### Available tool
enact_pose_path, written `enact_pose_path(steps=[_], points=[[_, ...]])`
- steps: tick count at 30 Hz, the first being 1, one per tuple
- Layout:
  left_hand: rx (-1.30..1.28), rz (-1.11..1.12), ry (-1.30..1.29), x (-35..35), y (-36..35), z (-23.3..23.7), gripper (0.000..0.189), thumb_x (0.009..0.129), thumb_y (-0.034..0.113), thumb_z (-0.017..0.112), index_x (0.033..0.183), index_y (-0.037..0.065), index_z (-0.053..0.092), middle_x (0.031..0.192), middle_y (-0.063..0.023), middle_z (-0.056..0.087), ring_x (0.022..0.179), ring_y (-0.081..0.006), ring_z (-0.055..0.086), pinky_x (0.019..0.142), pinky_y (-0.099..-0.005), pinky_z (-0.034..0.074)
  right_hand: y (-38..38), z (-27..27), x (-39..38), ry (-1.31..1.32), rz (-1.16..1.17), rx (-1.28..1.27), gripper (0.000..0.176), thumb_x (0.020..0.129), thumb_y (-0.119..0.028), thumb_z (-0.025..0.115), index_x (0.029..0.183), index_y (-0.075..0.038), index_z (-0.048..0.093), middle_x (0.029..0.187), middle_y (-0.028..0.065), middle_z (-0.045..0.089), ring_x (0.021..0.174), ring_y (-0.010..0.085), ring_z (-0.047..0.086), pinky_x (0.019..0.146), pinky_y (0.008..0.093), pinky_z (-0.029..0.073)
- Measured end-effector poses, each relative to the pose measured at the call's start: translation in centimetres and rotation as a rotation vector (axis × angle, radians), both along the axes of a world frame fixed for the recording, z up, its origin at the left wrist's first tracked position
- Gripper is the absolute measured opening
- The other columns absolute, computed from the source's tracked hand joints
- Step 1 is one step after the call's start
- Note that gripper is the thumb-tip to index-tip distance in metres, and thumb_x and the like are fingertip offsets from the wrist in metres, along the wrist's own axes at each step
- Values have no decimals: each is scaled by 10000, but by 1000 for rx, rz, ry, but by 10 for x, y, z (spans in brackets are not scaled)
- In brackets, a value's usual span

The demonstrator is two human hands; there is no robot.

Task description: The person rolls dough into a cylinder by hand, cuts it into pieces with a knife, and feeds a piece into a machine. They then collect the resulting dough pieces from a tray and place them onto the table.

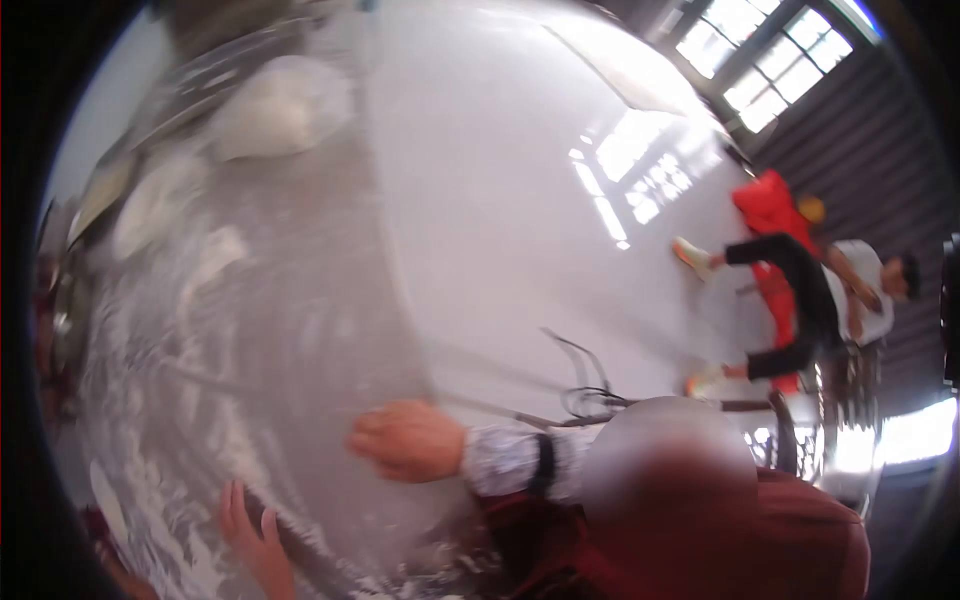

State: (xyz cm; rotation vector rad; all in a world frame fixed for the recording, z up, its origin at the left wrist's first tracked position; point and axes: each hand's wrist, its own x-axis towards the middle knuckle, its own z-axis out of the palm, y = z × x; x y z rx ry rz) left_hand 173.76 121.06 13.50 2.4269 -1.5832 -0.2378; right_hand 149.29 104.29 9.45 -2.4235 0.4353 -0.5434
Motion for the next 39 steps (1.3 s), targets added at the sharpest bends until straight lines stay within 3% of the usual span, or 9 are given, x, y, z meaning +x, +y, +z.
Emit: enact_pose_path(steps=[4,11,20,24,27,31,35,37,39], points=[[81,-74,-55,-7,6,9,517,801,132,531,1278,-3,386,1342,-171,354,1240,-325,311,1030,-399,231,17,-1,6,-51,-113,49,253,658,-138,593,881,-74,493,836,89,497,799,259,526,687,376,421],[263,-109,-146,1,0,8,592,821,332,569,1275,-6,399,1297,-227,395,1184,-364,380,993,-426,298,22,-23,13,-213,-147,73,207,642,-104,581,828,-52,507,817,89,508,791,258,537,684,373,426],[311,-106,-187,20,3,-2,568,760,144,667,1234,-40,415,1229,-235,452,1123,-364,436,952,-385,345,25,-27,16,-264,-162,36,216,631,-136,612,806,-38,534,805,92,539,813,235,559,714,343,434],[290,-48,-3,21,1,0,602,727,43,588,1280,-38,365,1360,-209,319,1264,-333,291,1046,-383,210,23,-24,13,-281,-148,57,188,643,-145,605,782,-38,537,793,93,540,807,230,561,711,340,431],[360,5,-29,18,-4,6,568,767,151,648,1248,-34,410,1238,-237,450,1118,-360,444,950,-372,340,24,-27,17,-324,-183,58,173,655,-152,596,768,-36,537,782,91,544,797,229,564,707,342,430],[339,-1,-44,27,-1,0,627,689,30,613,1268,-39,382,1342,-208,349,1259,-327,305,1046,-380,215,27,-22,14,-270,-168,113,160,670,-154,583,783,-48,543,778,87,547,793,240,565,709,346,429],[341,41,7,27,0,-1,632,680,12,583,1276,-26,377,1337,-210,355,1252,-328,319,1043,-379,228,12,-14,-35,-646,-11,648,193,712,-137,560,893,-71,546,813,118,517,802,292,533,708,380,427],[318,31,8,18,-2,3,633,681,13,581,1280,-21,376,1337,-193,365,1251,-307,329,1038,-370,238,-5,-34,-96,-593,-317,394,192,703,-80,605,885,-61,549,821,118,546,765,255,548,681,355,454],[309,79,-7,9,-5,5,627,686,11,579,1279,-20,377,1337,-185,370,1249,-301,334,1036,-365,241,-28,-63,-184,-289,-704,581,284,636,42,635,887,-55,544,796,97,563,651,171,558,585,289,455]])
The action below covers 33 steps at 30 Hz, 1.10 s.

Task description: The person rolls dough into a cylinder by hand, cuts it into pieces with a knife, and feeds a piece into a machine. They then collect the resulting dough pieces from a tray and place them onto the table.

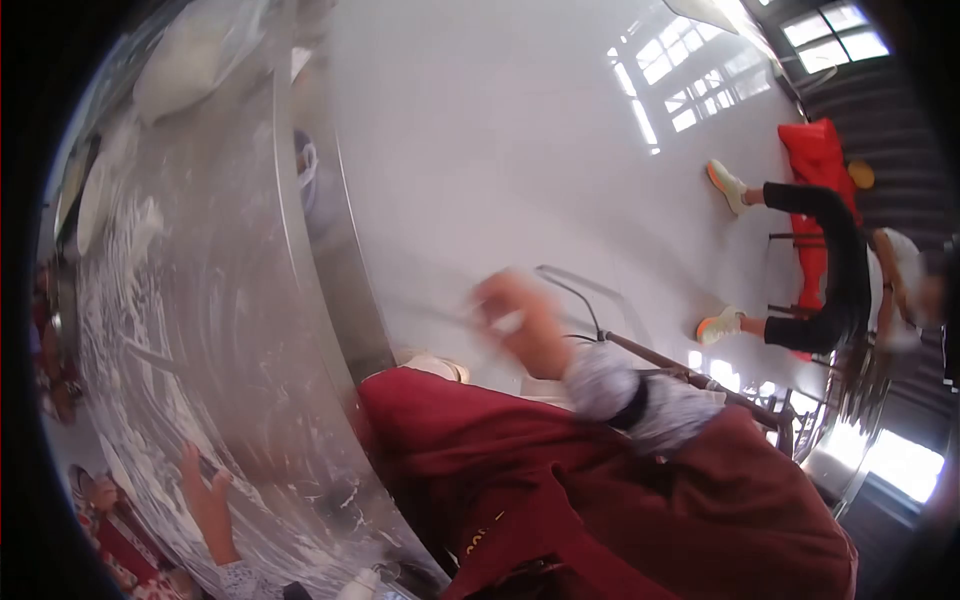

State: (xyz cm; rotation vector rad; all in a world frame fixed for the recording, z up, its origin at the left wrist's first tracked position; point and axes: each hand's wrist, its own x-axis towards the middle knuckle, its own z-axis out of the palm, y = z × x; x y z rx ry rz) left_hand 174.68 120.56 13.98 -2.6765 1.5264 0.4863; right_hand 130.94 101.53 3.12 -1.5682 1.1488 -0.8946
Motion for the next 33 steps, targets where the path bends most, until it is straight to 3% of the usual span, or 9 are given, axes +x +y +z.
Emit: enact_pose_path(steps=[1,3,7,12,16,21,24,27,33], points=[[-15,-4,-25,-3,-3,0,621,691,9,577,1279,-19,378,1337,-176,374,1246,-294,339,1033,-359,244,-12,-28,-50,339,-95,-104,265,664,31,608,906,-48,533,788,91,564,665,180,562,613,296,457],[14,5,-28,0,-3,-1,613,698,10,573,1278,-21,378,1338,-173,375,1246,-294,340,1031,-355,246,-12,-38,-130,687,-35,225,304,718,-158,600,984,-37,516,864,121,581,788,257,581,703,354,470],[9,-27,17,7,1,0,585,723,18,558,1278,-17,379,1340,-168,374,1248,-297,337,1032,-346,243,35,-57,-185,631,144,954,671,690,-361,670,1175,37,433,1064,228,544,1002,262,546,856,333,429],[34,39,9,2,-2,1,545,775,34,527,1299,19,377,1372,-127,349,1267,-266,318,1025,-344,257,52,-57,-177,988,203,719,639,671,-342,691,1169,-17,457,1007,168,563,942,289,553,835,369,436],[34,13,-11,2,-2,-1,569,755,0,521,1303,16,369,1364,-143,352,1265,-277,319,1028,-353,259,39,-41,-185,1239,223,886,522,666,-354,687,1053,-45,522,915,140,605,891,279,580,791,371,445],[-24,-13,25,-3,-4,0,584,747,-10,517,1309,22,364,1359,-143,360,1264,-283,320,1024,-366,269,54,-52,-198,1076,196,809,328,667,-192,687,910,-31,538,895,144,612,808,232,617,707,327,476],[-52,134,100,-3,-5,-1,592,749,-28,510,1317,25,351,1367,-146,346,1269,-280,312,1027,-370,262,58,-49,-195,688,-278,792,199,685,6,602,863,-8,514,749,121,591,575,170,615,515,289,477],[-26,7,59,8,-1,-5,595,755,-32,510,1323,26,340,1380,-149,323,1275,-274,303,1026,-370,259,51,-37,-225,667,-363,500,149,720,-26,595,821,-4,487,587,46,525,441,125,534,406,254,427],[-48,43,41,5,-2,-7,594,743,-46,511,1311,19,350,1375,-167,323,1275,-286,301,1033,-358,242,47,16,-245,406,-515,728,149,767,-40,584,787,-32,436,563,27,501,394,89,463,344,210,359]])
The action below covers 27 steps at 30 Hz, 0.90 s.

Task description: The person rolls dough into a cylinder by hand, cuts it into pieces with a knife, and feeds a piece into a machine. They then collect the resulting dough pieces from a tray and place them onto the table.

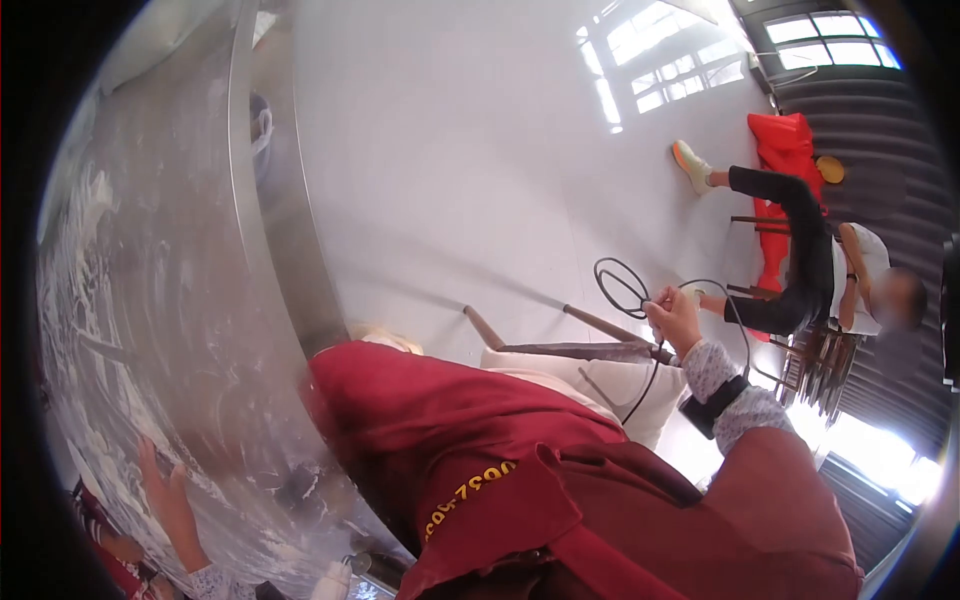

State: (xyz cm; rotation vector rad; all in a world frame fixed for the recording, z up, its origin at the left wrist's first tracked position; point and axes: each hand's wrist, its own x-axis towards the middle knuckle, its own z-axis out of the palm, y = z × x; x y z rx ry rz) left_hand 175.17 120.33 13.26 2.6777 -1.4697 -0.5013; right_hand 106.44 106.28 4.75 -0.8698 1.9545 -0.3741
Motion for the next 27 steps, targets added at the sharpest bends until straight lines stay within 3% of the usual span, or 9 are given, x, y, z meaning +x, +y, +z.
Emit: enact_pose_path(steps=[4,8,10,12,14,18,23,25,27], points=[[43,-58,-37,6,3,4,592,732,-44,521,1299,2,357,1365,-179,332,1272,-303,302,1039,-362,230,4,6,43,-6,24,-207,152,783,-45,576,826,-55,430,562,24,492,454,79,494,359,240,374],[86,-39,-65,18,4,-5,594,721,-32,529,1290,-19,359,1352,-187,350,1264,-307,311,1044,-358,224,24,18,111,233,798,-567,174,818,-148,550,948,-59,475,653,105,565,529,265,570,474,376,439],[79,-40,-46,23,9,-7,601,732,-28,539,1303,-2,352,1365,-175,336,1271,-294,304,1044,-356,227,34,40,138,62,891,-510,252,837,-169,520,1056,-55,468,681,125,578,576,325,560,484,399,441],[78,-27,-33,17,0,-5,608,744,-25,549,1316,15,346,1378,-162,323,1277,-280,297,1045,-354,231,38,53,147,-27,826,-417,108,803,-128,545,833,-60,468,663,122,561,612,315,569,531,371,450],[157,93,-65,-1,-10,5,618,737,-7,557,1317,20,347,1376,-167,322,1277,-286,295,1045,-354,233,42,58,143,-12,791,-405,100,801,-110,539,837,-60,461,655,120,557,607,311,569,527,376,445],[219,-17,-93,-19,-20,25,577,763,162,631,1264,-20,408,1251,-233,449,1117,-355,444,946,-369,334,45,62,134,30,752,-424,104,809,-123,523,831,-59,443,636,117,550,591,310,565,510,385,433],[210,33,-48,-23,-20,29,585,762,189,627,1275,9,413,1244,-224,462,1108,-350,447,939,-370,334,48,62,134,61,804,-436,113,821,-155,503,827,-65,435,630,114,549,580,310,560,494,391,422],[226,54,-45,-24,-20,30,581,762,192,632,1272,13,419,1229,-222,475,1092,-350,457,931,-372,341,49,55,130,79,910,-419,440,827,-133,485,1205,29,328,692,144,578,575,333,559,479,414,442],[264,66,-38,-21,-20,30,609,750,205,648,1283,29,412,1203,-218,496,1059,-367,465,921,-379,347,50,54,130,85,912,-385,440,827,-134,480,1206,30,329,684,153,576,579,334,563,478,419,440]])
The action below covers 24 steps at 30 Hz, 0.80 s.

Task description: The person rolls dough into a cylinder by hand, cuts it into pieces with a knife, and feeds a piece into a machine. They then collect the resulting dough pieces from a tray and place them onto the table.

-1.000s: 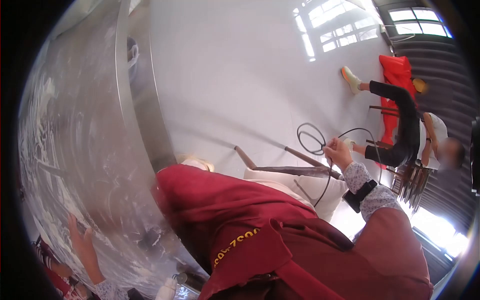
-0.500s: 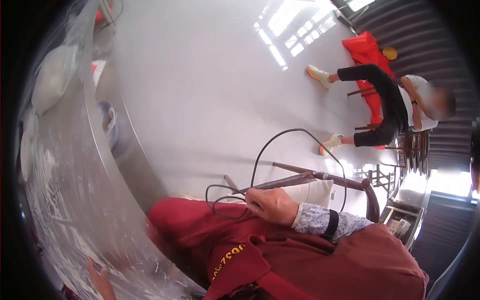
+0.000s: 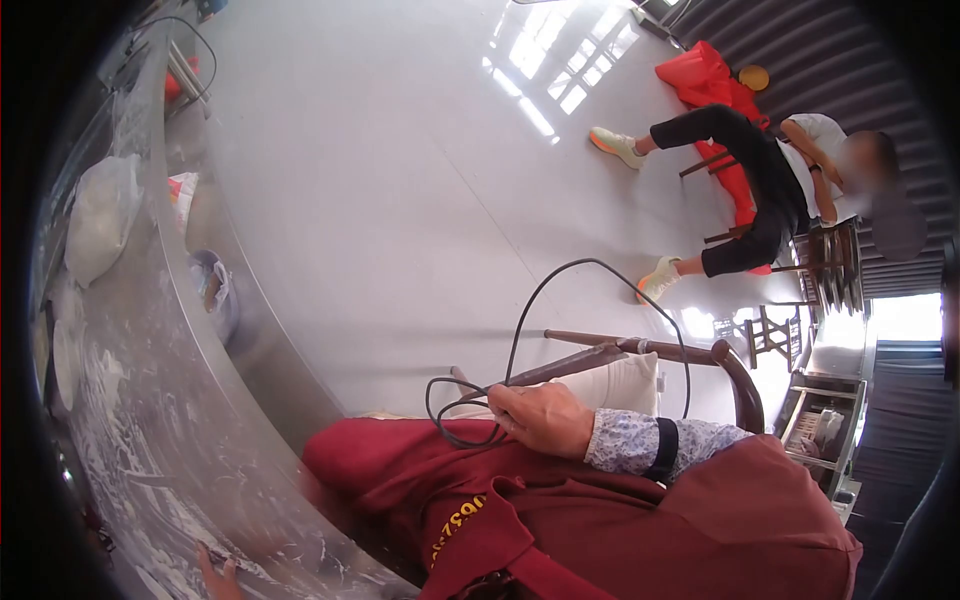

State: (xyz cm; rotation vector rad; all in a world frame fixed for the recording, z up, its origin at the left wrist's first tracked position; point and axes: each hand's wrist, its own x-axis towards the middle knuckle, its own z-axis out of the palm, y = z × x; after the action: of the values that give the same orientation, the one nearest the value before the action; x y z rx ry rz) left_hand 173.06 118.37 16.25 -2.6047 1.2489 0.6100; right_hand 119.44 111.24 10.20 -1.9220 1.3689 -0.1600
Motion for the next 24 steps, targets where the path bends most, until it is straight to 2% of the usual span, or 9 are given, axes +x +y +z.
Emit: enact_pose_path(steps=[4,5,6,7,10,12,18,21,24], points=[[-26,-102,-78,4,4,-5,533,792,199,623,1258,20,437,1085,-178,566,931,-309,535,837,-361,412,0,-3,-2,34,-48,51,350,820,-151,479,1124,-1,390,666,171,570,605,355,567,503,452,435],[-35,-64,-42,16,8,-13,573,760,105,596,1290,24,392,1226,-174,450,1094,-306,426,939,-363,329,1,-8,-4,33,-41,54,350,820,-151,479,1124,-1,390,666,171,570,605,355,567,503,452,435],[-43,-23,-8,25,12,-19,633,729,10,569,1321,28,347,1367,-169,334,1258,-303,316,1041,-365,246,2,-14,-8,54,-92,67,228,813,-156,497,986,-34,413,645,157,559,604,356,559,512,449,423],[-39,-12,-12,26,14,-21,633,729,10,569,1321,28,347,1367,-169,334,1258,-303,316,1041,-365,246,3,-16,-13,74,-140,81,130,805,-161,516,847,-67,436,623,142,548,604,357,550,520,446,411],[-98,44,-30,16,12,-21,634,726,12,570,1319,22,347,1358,-180,344,1253,-307,323,1040,-363,244,4,-23,-46,102,-179,181,201,788,-166,538,913,-58,422,666,164,565,668,375,564,576,465,424],[-116,25,-20,22,17,-23,619,717,-3,551,1304,-1,354,1352,-186,349,1255,-309,320,1043,-357,231,2,-26,-68,156,-261,197,161,755,-145,582,819,-65,457,651,144,564,660,354,569,564,427,430],[-194,41,22,22,20,-26,656,696,-69,552,1315,36,362,1365,-200,327,1274,-306,298,1036,-344,224,1,-25,-89,-24,-787,444,173,784,-39,549,915,-2,443,625,80,539,503,141,536,424,283,449],[-181,58,5,28,21,-29,656,697,-64,552,1316,42,363,1365,-206,324,1275,-306,296,1035,-343,223,7,-33,-90,-90,-893,445,187,797,-30,524,938,16,409,643,71,533,502,109,525,392,234,444],[-165,51,1,24,19,-26,659,692,-62,553,1315,35,361,1364,-209,325,1273,-307,299,1036,-341,221,17,-33,-93,-159,-946,534,210,804,-38,526,960,13,395,633,73,533,488,122,525,409,246,455]])
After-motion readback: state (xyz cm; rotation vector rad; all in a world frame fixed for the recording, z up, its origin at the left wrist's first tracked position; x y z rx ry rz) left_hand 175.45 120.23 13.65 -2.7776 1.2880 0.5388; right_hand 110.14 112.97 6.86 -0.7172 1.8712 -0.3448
